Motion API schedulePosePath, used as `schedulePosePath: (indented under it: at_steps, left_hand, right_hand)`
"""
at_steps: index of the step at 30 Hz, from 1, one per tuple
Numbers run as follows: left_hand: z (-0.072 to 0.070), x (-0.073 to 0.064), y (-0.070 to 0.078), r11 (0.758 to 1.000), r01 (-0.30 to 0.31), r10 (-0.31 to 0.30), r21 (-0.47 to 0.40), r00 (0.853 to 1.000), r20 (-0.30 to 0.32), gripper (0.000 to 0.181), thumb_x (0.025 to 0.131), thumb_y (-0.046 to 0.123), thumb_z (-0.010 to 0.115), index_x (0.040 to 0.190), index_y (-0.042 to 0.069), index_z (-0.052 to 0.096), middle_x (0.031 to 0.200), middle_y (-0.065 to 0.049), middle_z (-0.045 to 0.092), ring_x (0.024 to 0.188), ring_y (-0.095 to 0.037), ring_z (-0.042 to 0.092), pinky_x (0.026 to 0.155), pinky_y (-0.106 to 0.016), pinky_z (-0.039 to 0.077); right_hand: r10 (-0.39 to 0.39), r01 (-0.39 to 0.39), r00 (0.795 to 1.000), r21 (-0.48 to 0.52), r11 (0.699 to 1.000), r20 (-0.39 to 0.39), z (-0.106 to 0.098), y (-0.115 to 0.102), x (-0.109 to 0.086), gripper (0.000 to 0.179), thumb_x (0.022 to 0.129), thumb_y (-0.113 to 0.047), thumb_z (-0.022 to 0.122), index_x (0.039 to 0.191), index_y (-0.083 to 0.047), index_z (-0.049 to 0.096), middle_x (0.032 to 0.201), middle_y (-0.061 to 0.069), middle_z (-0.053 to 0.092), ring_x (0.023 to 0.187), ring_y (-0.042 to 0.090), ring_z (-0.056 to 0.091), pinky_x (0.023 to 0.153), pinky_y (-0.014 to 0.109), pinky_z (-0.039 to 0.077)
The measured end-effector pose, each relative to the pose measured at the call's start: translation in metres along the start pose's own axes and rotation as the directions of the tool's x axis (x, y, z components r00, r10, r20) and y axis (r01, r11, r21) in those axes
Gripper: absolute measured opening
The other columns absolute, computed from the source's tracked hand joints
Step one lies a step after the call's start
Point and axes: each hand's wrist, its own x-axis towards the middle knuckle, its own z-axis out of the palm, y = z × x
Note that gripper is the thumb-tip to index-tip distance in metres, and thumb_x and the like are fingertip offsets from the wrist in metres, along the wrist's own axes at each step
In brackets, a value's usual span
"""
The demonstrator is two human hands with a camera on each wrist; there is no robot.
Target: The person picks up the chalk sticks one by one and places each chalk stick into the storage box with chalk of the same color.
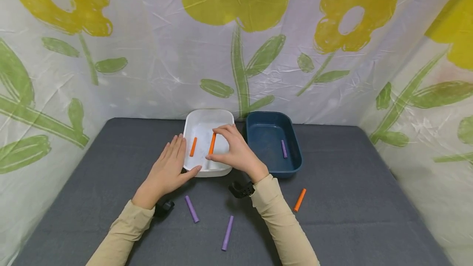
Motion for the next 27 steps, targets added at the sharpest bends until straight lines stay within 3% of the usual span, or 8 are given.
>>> schedulePosePath:
  at_steps: [3, 6, 15, 20, 27]
  left_hand:
    - [0.001, 0.000, -0.001, 1.000, -0.004, 0.004, 0.003, 1.000, -0.003, 0.103, 0.096, 0.066, 0.045, 0.154, -0.010, 0.009, 0.162, -0.026, 0.004, 0.150, -0.038, 0.003, 0.121, -0.052, 0.008]
    - [0.001, 0.000, -0.002, 1.000, -0.007, 0.007, 0.008, 1.000, -0.007, 0.103, 0.096, 0.066, 0.045, 0.154, -0.010, 0.009, 0.162, -0.026, 0.004, 0.150, -0.039, 0.003, 0.121, -0.052, 0.008]
    - [0.002, 0.001, -0.001, 1.000, -0.014, 0.014, 0.010, 1.000, -0.010, 0.103, 0.096, 0.065, 0.046, 0.154, -0.011, 0.008, 0.162, -0.027, 0.004, 0.150, -0.039, 0.003, 0.120, -0.053, 0.009]
    - [0.002, 0.001, 0.000, 1.000, -0.007, 0.007, 0.006, 1.000, -0.005, 0.103, 0.096, 0.066, 0.045, 0.154, -0.011, 0.008, 0.162, -0.027, 0.004, 0.150, -0.038, 0.002, 0.120, -0.053, 0.009]
    - [0.001, 0.001, 0.001, 1.000, -0.006, 0.006, 0.002, 1.000, -0.009, 0.101, 0.097, 0.065, 0.045, 0.154, -0.010, 0.009, 0.162, -0.027, 0.005, 0.150, -0.038, 0.003, 0.120, -0.053, 0.009]
  right_hand:
    - [0.028, -0.028, 1.000, 0.029, 0.999, -0.008, 0.005, 0.002, 0.002, 0.072, 0.080, -0.032, 0.085, 0.139, -0.006, 0.055, 0.134, 0.006, 0.053, 0.125, 0.022, 0.050, 0.112, 0.040, 0.036]
    - [0.045, -0.045, 0.999, 0.050, 0.998, -0.010, 0.011, 0.006, 0.005, 0.071, 0.081, -0.034, 0.084, 0.140, -0.008, 0.054, 0.135, 0.005, 0.053, 0.122, 0.021, 0.052, 0.101, 0.039, 0.047]
    - [0.069, -0.070, 0.998, 0.081, 0.994, 0.016, 0.022, 0.016, 0.014, 0.070, 0.083, -0.032, 0.081, 0.142, -0.008, 0.052, 0.137, 0.006, 0.052, 0.127, 0.024, 0.051, 0.105, 0.040, 0.044]
    - [0.127, -0.134, 0.989, 0.108, 0.985, 0.071, 0.022, 0.021, 0.019, 0.068, 0.085, -0.033, 0.080, 0.141, -0.005, 0.053, 0.138, 0.008, 0.053, 0.128, 0.031, 0.050, 0.105, 0.043, 0.043]
    - [0.229, -0.246, 0.963, 0.120, 0.962, 0.141, 0.019, 0.029, 0.030, 0.069, 0.084, -0.035, 0.079, 0.140, -0.002, 0.054, 0.137, 0.010, 0.055, 0.128, 0.028, 0.052, 0.104, 0.041, 0.045]
